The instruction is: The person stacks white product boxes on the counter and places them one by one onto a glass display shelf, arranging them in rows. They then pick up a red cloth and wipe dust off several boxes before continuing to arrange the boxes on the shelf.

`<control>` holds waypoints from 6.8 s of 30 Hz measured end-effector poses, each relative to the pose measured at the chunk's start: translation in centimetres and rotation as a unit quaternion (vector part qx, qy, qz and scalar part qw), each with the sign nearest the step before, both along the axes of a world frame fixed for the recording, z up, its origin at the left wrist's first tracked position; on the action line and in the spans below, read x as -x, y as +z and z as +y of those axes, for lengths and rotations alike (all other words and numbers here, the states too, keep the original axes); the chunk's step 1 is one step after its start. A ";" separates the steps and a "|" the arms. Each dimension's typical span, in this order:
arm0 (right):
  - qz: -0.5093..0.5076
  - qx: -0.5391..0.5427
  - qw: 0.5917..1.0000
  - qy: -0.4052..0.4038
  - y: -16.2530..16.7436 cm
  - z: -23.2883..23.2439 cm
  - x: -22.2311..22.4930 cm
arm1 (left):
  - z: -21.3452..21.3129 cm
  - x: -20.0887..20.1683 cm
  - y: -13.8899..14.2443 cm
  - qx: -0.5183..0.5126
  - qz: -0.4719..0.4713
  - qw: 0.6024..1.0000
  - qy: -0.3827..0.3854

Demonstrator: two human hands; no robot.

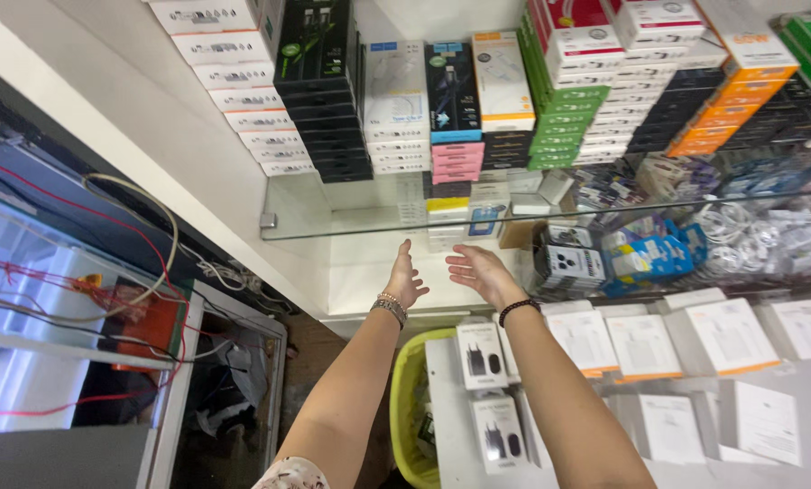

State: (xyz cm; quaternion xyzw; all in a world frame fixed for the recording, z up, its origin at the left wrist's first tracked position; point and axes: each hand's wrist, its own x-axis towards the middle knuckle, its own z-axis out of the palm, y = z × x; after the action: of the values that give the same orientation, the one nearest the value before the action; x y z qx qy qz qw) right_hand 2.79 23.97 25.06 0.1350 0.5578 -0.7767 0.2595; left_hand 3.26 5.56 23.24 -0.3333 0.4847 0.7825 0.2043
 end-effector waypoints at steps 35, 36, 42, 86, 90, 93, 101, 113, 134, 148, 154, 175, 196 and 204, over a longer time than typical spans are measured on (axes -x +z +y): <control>0.409 -0.393 0.780 -0.263 -12.1 -16.9 8.8 | -6.2 20.3 -14.5 -0.211 -0.075 0.964 0.146; 0.415 -0.425 0.765 -0.248 -11.2 -16.9 8.9 | -6.2 20.7 -15.2 -0.189 0.014 0.978 0.090; 0.428 -0.603 0.659 -0.138 -9.9 -16.6 10.1 | -6.3 21.9 -17.8 -0.102 0.119 0.988 -0.001; 0.323 -0.386 0.864 -0.035 1.9 -9.9 -4.7 | -6.8 -1.2 -12.4 -0.079 0.128 0.979 0.135; 0.159 -0.217 0.960 0.072 5.7 -6.6 -8.3 | -4.1 -5.4 -6.6 -0.019 0.065 0.988 0.136; 0.135 -0.131 0.981 0.043 9.0 -4.2 -11.6 | -1.2 -8.9 -2.1 -0.005 0.166 0.975 0.149; 0.200 0.000 0.979 0.041 17.2 8.9 -18.4 | 11.8 -16.0 9.9 -0.017 0.273 0.949 0.156; 0.138 -0.095 0.968 -0.186 23.4 40.0 -33.3 | 43.1 -26.4 13.2 -0.150 0.191 0.968 -0.065; 0.099 -0.010 0.967 -0.236 14.8 49.9 -33.7 | 55.8 -30.2 8.2 -0.065 0.162 0.984 0.023; 0.011 -0.155 0.971 -0.183 6.2 53.0 -30.5 | 62.3 -27.3 -6.7 -0.165 -0.061 0.980 0.092; 0.011 -0.175 0.977 -0.121 0.9 50.8 -27.7 | 63.5 -25.3 -12.6 -0.156 -0.018 0.948 0.276; -0.037 -0.165 0.934 -0.314 -4.3 49.8 -25.6 | 52.2 -27.6 1.2 -0.109 -0.022 0.951 -0.288; 0.142 -0.184 0.972 0.041 5.8 12.5 -8.6 | 5.6 -7.3 2.6 0.067 0.143 0.985 -0.064; 0.001 -0.214 0.976 -0.036 -3.2 2.8 1.3 | -3.8 -0.8 -5.0 0.136 0.040 0.988 -0.066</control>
State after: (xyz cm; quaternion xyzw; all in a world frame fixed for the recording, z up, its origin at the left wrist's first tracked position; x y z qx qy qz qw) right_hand 1.45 26.72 21.85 0.2069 0.7060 -0.6484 0.1958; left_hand 4.03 1.78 18.24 -0.2942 0.6152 0.7067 0.1886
